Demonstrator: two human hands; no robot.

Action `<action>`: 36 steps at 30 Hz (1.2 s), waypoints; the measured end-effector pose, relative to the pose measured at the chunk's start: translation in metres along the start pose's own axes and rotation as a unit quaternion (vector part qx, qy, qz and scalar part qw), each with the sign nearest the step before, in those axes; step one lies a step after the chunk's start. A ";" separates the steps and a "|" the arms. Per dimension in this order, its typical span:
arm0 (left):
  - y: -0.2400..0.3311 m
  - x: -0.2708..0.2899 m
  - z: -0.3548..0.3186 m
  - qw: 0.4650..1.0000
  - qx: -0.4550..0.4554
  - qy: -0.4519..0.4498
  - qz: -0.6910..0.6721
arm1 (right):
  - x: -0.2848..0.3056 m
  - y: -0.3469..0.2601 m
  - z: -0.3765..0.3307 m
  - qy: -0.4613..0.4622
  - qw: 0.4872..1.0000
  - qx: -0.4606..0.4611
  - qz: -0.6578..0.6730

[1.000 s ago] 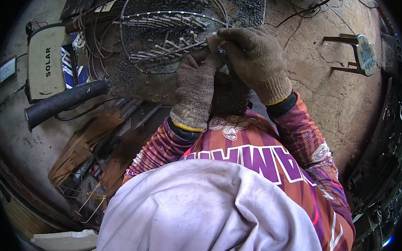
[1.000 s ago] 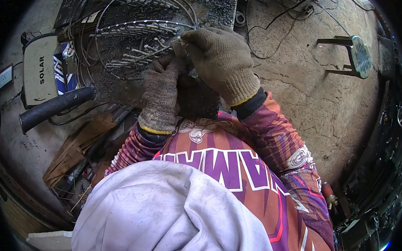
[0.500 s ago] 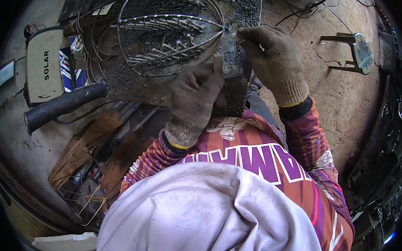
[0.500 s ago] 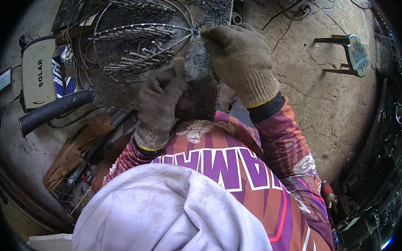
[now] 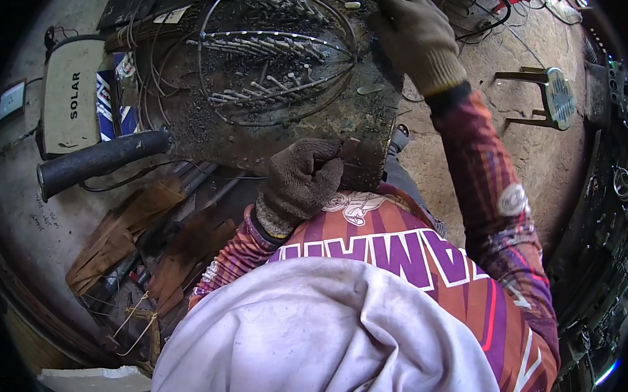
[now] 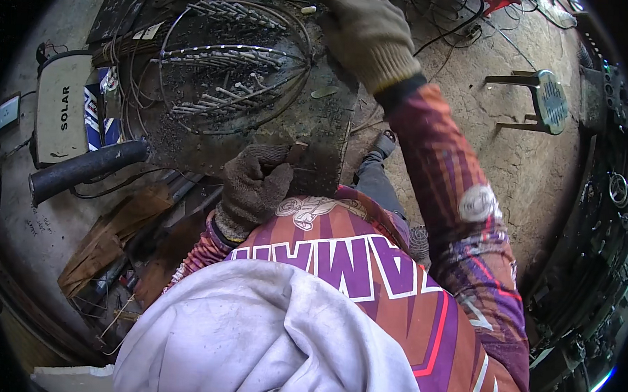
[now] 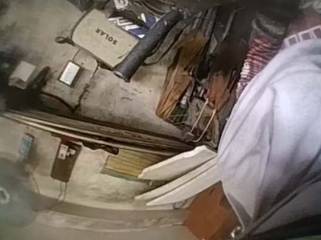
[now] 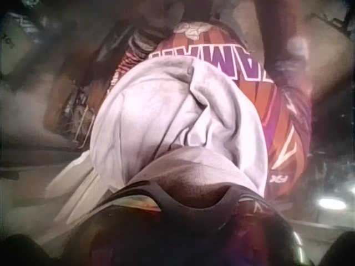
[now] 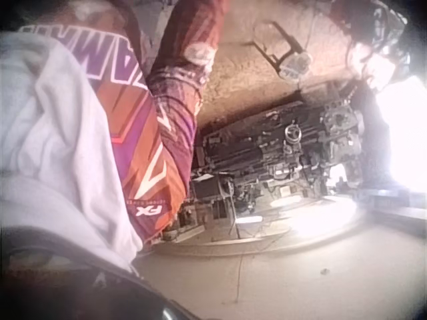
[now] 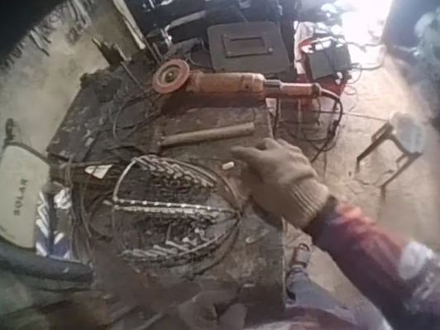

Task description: The person using an angle grinder to smooth a metal piece, then positions and holds small metal rods against a wire cage structure on a workbench.

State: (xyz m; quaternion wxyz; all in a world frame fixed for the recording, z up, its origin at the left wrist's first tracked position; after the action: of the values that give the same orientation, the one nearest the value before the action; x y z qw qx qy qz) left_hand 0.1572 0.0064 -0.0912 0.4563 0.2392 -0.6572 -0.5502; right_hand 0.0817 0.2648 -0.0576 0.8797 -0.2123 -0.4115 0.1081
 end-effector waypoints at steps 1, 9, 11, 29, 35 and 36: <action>-0.001 0.000 -0.001 1.000 -0.001 0.002 0.000 | -0.010 -0.004 0.012 -0.036 0.999 0.011 -0.026; -0.002 0.004 0.000 0.998 -0.057 0.031 -0.021 | -0.057 -0.002 0.026 -0.239 0.956 -0.011 -0.170; -0.005 0.004 -0.002 0.998 -0.041 0.029 -0.037 | -0.051 0.013 0.020 -0.158 0.982 -0.102 -0.011; 0.013 0.005 -0.001 0.986 -0.161 0.039 0.002 | -0.009 -0.025 -0.095 -0.076 0.907 -0.306 0.280; 0.015 0.007 0.000 0.989 -0.139 0.050 -0.007 | -0.005 -0.030 -0.089 -0.034 0.959 -0.169 0.224; 0.012 0.006 0.000 0.990 -0.132 0.050 -0.014 | -0.006 -0.030 -0.090 -0.032 0.959 -0.170 0.224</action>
State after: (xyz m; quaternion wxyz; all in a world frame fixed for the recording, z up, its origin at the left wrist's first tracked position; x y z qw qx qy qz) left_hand 0.1563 0.0045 -0.0780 0.5081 0.2130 -0.5519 -0.6260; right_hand 0.1474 0.2105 -0.0986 0.7700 -0.4422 -0.3940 0.2375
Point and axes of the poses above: each hand's wrist, its own z-axis towards the middle knuckle, its own x-axis out of the back of the hand, y = z × x, the point moved 9 cm from there along z, towards the middle knuckle, and after that the axes turned 10 degrees about y, right-handed, at the moved point
